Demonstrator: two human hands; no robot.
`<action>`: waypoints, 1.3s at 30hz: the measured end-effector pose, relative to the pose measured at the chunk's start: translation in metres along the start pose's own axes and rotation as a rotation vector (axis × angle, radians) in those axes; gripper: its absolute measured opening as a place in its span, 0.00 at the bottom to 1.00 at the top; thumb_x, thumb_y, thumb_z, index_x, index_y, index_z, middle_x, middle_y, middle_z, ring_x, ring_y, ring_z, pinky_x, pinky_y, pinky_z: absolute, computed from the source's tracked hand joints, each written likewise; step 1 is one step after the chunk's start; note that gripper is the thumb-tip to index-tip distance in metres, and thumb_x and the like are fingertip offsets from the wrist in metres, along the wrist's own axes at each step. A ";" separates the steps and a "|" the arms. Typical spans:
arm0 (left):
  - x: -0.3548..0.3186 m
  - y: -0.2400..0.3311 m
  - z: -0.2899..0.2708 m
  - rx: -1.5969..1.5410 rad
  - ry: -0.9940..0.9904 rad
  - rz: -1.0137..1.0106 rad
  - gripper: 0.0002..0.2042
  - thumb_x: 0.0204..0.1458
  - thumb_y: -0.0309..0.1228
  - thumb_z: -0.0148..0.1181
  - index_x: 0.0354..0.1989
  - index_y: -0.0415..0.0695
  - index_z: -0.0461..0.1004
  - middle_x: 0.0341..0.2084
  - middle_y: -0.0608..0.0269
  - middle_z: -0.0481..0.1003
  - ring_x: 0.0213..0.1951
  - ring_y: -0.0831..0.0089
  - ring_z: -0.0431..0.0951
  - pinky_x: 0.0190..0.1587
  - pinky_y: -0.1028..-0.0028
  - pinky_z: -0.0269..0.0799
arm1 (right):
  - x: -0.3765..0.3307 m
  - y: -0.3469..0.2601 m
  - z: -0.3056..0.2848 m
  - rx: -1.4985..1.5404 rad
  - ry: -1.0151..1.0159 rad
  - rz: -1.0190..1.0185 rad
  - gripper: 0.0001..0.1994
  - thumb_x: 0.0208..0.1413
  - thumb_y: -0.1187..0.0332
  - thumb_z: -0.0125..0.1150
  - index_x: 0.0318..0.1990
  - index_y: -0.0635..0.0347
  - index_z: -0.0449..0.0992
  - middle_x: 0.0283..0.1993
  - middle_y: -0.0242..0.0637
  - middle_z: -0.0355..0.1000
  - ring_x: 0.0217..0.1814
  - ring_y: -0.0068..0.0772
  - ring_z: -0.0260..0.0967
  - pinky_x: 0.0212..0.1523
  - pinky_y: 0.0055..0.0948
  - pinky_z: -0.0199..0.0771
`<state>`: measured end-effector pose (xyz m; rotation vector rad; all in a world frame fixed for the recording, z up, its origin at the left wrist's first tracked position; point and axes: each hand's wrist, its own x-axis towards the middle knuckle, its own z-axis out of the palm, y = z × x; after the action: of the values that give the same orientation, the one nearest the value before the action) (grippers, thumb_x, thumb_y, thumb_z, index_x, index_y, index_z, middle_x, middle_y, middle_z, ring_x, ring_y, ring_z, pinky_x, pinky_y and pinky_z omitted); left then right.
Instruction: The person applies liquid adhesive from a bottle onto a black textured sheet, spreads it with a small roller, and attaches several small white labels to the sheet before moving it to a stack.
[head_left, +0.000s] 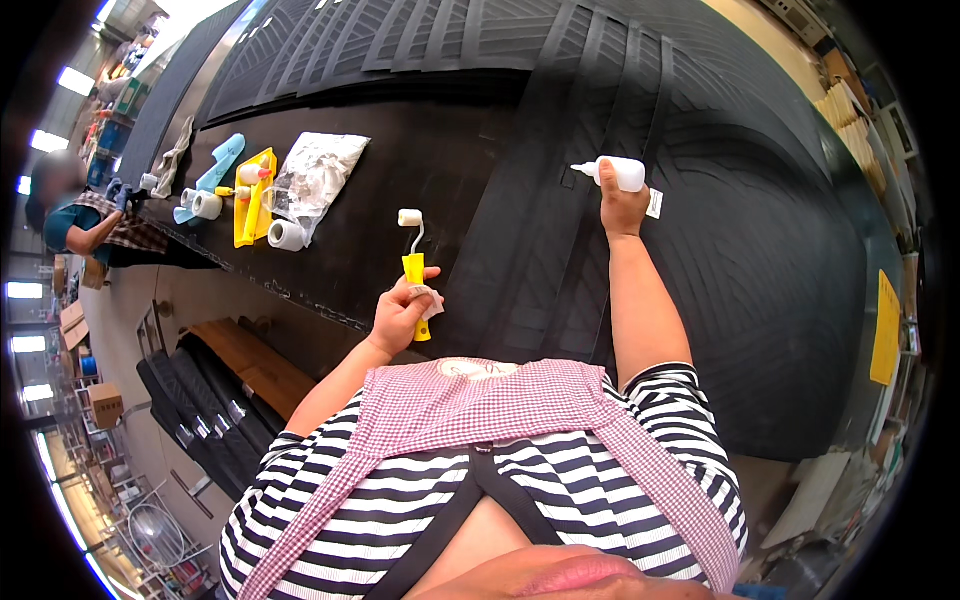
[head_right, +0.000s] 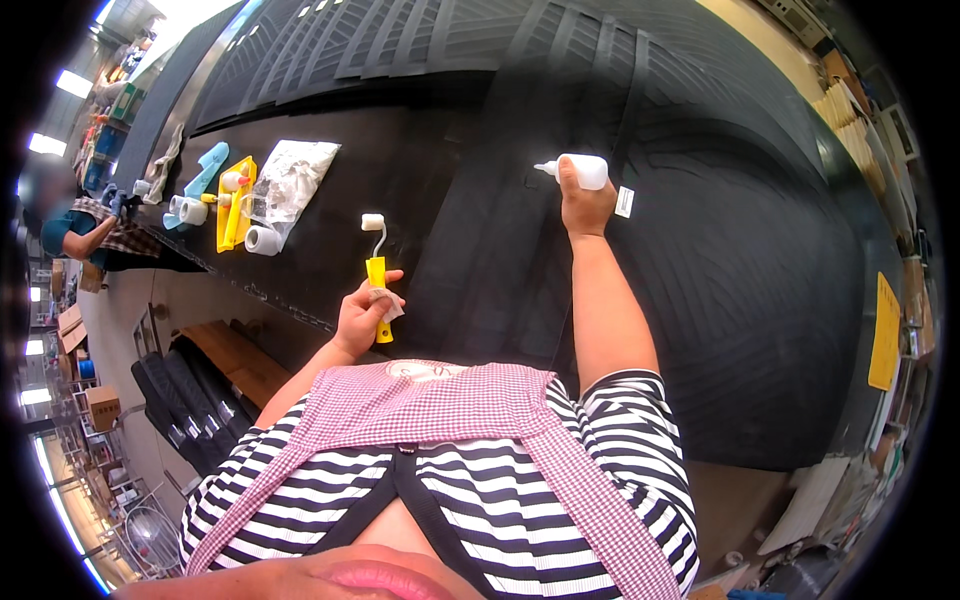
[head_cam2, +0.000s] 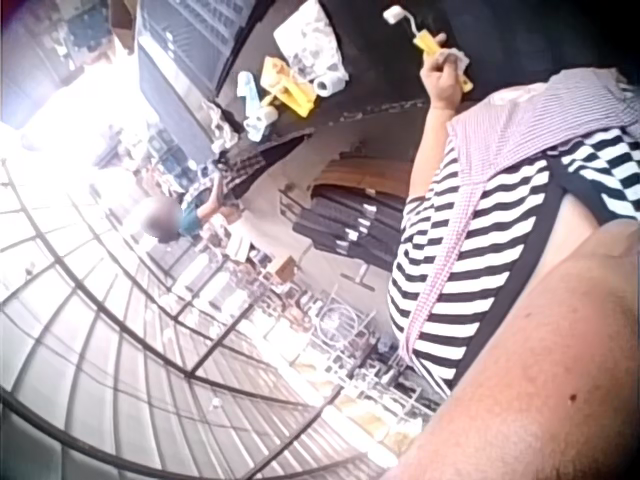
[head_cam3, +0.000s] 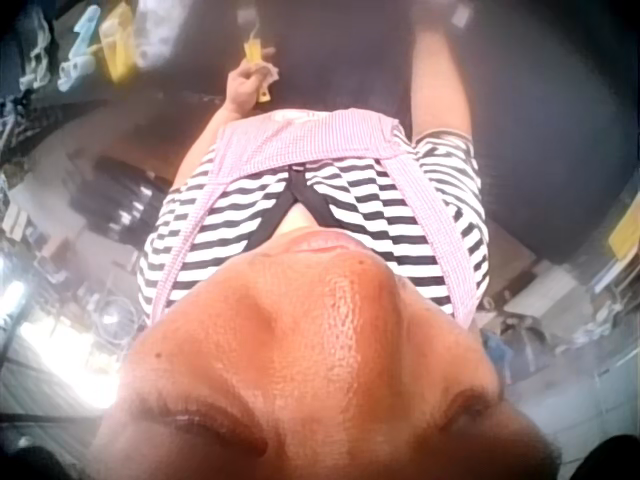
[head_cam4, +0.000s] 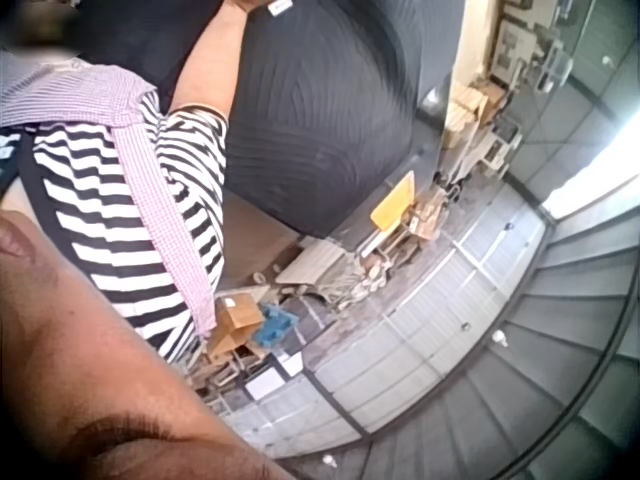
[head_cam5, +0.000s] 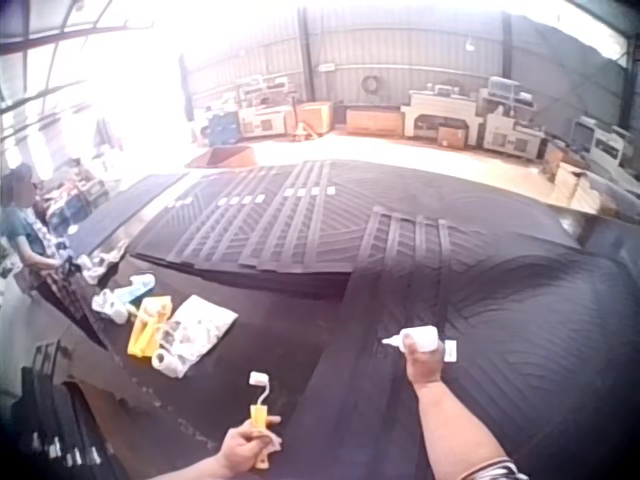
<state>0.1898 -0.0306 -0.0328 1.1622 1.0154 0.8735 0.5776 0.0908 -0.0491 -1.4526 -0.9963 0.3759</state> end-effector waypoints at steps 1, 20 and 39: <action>0.000 0.000 0.000 0.005 -0.002 0.003 0.06 0.59 0.20 0.54 0.38 0.36 0.78 0.59 0.57 0.70 0.43 0.71 0.79 0.50 0.72 0.75 | 0.001 0.001 0.000 -0.019 -0.011 -0.020 0.18 0.54 0.53 0.70 0.35 0.62 0.81 0.33 0.38 0.80 0.36 0.36 0.80 0.40 0.31 0.76; -0.001 -0.001 0.000 -0.028 -0.001 -0.001 0.07 0.61 0.26 0.56 0.41 0.39 0.80 0.58 0.59 0.72 0.44 0.72 0.79 0.53 0.71 0.72 | 0.001 0.003 0.004 -0.110 0.047 -0.113 0.18 0.54 0.53 0.70 0.34 0.62 0.79 0.32 0.43 0.80 0.35 0.44 0.80 0.38 0.37 0.77; -0.002 0.000 0.000 -0.009 0.007 -0.005 0.08 0.61 0.25 0.55 0.42 0.39 0.80 0.58 0.58 0.72 0.43 0.72 0.79 0.52 0.72 0.73 | -0.001 0.000 0.000 -0.123 -0.017 -0.187 0.13 0.57 0.60 0.65 0.34 0.62 0.81 0.31 0.40 0.80 0.33 0.39 0.79 0.36 0.33 0.76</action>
<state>0.1894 -0.0323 -0.0326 1.1495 1.0191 0.8775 0.5768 0.0894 -0.0491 -1.4535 -1.1753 0.1938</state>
